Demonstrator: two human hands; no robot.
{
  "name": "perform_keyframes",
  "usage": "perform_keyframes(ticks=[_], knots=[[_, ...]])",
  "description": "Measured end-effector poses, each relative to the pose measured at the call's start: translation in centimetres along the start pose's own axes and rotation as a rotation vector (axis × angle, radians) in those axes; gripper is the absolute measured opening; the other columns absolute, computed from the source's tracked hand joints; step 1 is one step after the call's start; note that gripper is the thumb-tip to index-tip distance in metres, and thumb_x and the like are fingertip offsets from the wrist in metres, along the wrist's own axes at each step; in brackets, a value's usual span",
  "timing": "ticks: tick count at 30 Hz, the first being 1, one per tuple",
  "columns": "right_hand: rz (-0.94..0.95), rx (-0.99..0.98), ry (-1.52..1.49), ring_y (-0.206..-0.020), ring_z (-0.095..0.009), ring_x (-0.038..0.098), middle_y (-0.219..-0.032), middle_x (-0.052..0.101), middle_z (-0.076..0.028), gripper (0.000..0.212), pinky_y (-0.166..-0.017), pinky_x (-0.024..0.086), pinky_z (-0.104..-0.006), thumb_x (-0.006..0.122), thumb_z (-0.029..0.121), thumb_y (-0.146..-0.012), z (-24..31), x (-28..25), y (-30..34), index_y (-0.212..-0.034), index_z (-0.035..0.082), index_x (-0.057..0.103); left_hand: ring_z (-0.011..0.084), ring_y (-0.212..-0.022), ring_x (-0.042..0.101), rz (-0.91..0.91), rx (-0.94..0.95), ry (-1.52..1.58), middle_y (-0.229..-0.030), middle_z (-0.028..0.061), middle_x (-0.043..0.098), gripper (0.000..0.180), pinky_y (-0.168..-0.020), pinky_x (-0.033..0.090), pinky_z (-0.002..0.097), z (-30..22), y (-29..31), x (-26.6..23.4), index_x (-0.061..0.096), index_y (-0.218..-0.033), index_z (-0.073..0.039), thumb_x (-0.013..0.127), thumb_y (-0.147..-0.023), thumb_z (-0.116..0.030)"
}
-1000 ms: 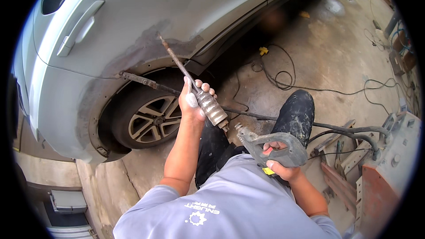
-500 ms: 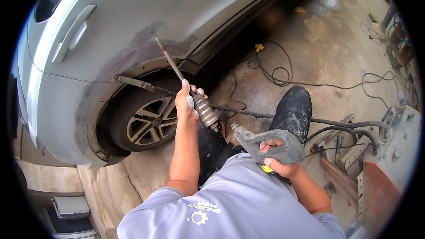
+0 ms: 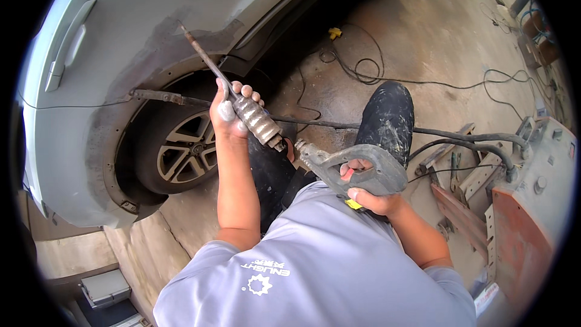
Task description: The person uses a pneumatic die grinder to remove paint and smooth the surface of a car's rear quarter panel near the wheel arch. They briefly switch to a hammer to tap the panel, then resume grinding the same area.
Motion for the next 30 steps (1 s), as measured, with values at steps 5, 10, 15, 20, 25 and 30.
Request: perform_keyframes(ticks=[5,10,15,20,25,30], knots=[[0.056,0.005,0.087,-0.121,-0.027,0.058,-0.131,0.062,-0.013,0.071,-0.102,0.046,-0.0489,0.065,-0.004,-0.08,0.4,0.1,0.0,-0.147,0.017,0.051,0.034,-0.083,0.062,0.085,-0.038,0.048,-0.085,0.0113,0.062,0.049,-0.079,0.055,0.0504,0.1,-0.1,1.4,0.057,-0.089,-0.009,0.04,-0.109,-0.05],[-0.012,-0.001,-0.002,-0.115,-0.025,0.057,-0.122,0.06,-0.013,0.059,-0.099,0.046,-0.041,0.069,0.0,-0.08,0.4,0.3,-0.2,-0.136,-0.001,0.049,0.0348,-0.084,0.062,0.088,-0.028,0.066,-0.086,0.0117,0.062,0.049,-0.079,0.055,0.0508,0.4,-0.4,2.4,0.057,-0.09,-0.008,0.039,-0.11,-0.049],[0.016,-0.009,0.001,-0.113,-0.025,0.056,-0.121,0.06,-0.011,0.061,-0.098,0.046,-0.0407,0.069,-0.001,-0.08,0.6,0.6,-0.6,-0.137,0.001,0.049,0.0343,-0.078,0.063,-0.032,-0.012,0.082,-0.083,0.0117,0.064,0.052,-0.071,0.055,0.0489,0.7,-0.2,2.6,0.058,-0.086,-0.011,0.038,-0.109,-0.053],[-0.021,-0.04,-0.099,-0.117,-0.023,0.056,-0.127,0.058,-0.01,0.064,-0.099,0.046,-0.0411,0.07,-0.002,-0.079,0.0,0.6,0.0,-0.14,0.005,0.05,0.0346,-0.076,0.063,-0.081,0.007,0.063,-0.081,0.0118,0.064,0.053,-0.071,0.055,0.0493,0.8,-0.3,2.7,0.058,-0.087,-0.011,0.039,-0.109,-0.055],[-0.008,-0.115,0.03,-0.119,-0.023,0.055,-0.128,0.058,-0.01,0.064,-0.102,0.047,-0.0429,0.068,-0.001,-0.079,0.1,0.6,0.3,-0.14,0.005,0.05,0.0349,-0.079,0.064,-0.037,-0.004,0.098,-0.082,0.0105,0.065,0.054,-0.073,0.056,0.0508,1.1,-0.5,2.6,0.061,-0.088,-0.011,0.038,-0.109,-0.055],[-0.055,-0.002,0.142,-0.12,-0.025,0.058,-0.13,0.059,-0.013,0.065,-0.104,0.048,-0.0459,0.069,0.003,-0.077,0.1,-0.4,0.9,-0.14,0.005,0.05,0.0347,-0.077,0.063,-0.052,-0.031,0.108,-0.082,0.0115,0.064,0.06,-0.072,0.054,0.0508,0.7,-0.9,2.6,0.06,-0.089,-0.011,0.038,-0.105,-0.064]])
Point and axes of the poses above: each hand's wrist, its own y-axis away from the middle knuckle, its own x-axis out of the palm, z = x × y, the point moved 7 cm from there along -y, towards the middle knuckle
